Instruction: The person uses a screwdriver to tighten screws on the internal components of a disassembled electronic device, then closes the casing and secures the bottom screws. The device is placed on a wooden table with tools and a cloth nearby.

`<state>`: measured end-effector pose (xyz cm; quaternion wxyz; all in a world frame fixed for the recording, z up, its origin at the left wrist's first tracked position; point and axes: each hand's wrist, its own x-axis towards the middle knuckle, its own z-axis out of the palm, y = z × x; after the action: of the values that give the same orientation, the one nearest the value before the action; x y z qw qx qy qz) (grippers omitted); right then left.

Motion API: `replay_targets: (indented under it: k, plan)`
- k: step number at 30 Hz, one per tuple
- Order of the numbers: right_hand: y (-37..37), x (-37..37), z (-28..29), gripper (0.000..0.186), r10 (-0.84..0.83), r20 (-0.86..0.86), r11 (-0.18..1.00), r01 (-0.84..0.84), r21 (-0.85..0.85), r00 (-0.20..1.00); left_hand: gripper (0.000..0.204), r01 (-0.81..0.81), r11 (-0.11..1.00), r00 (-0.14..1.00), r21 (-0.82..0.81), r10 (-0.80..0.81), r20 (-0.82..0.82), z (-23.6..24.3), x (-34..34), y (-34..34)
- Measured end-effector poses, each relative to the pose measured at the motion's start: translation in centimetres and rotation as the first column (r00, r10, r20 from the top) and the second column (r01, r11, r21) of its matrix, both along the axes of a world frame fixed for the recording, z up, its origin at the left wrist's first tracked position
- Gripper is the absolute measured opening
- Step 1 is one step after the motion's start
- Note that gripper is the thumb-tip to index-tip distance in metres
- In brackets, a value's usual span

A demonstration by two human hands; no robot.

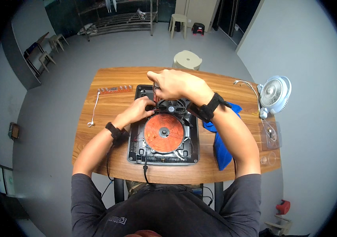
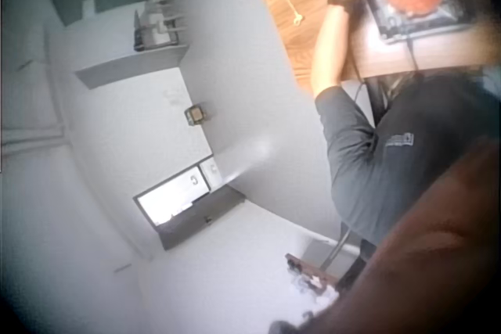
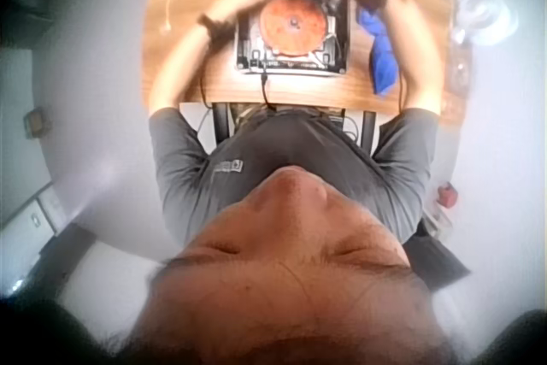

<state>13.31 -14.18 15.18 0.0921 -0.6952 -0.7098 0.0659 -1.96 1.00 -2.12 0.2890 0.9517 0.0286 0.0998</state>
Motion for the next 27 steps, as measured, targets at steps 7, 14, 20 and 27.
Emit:
replay_targets:
  k: [7,14,20,27]
  plan:
    - [1.1,-1.3,0.2,0.048,-0.192,0.183,0.970,0.215,-0.115,0.964,0.034,-0.024,1.000,1.000,-0.011,0.024,-0.017,0.0,-0.2,-0.1]
    - [-0.1,-0.1,0.2,0.039,0.020,-0.055,0.999,-0.018,0.032,0.998,0.034,0.006,1.000,1.000,0.018,-0.006,0.012,-0.3,-0.2,0.0]
    - [0.5,-1.0,0.4,0.048,-0.107,0.126,0.993,0.112,-0.036,0.986,0.035,-0.014,1.000,1.000,0.011,0.014,0.012,-0.1,-0.2,-0.1]
    - [0.4,-0.9,-0.2,0.047,-0.129,0.039,0.992,0.129,0.006,0.991,0.034,-0.003,1.000,1.000,0.013,0.002,0.020,-0.3,-0.3,0.1]
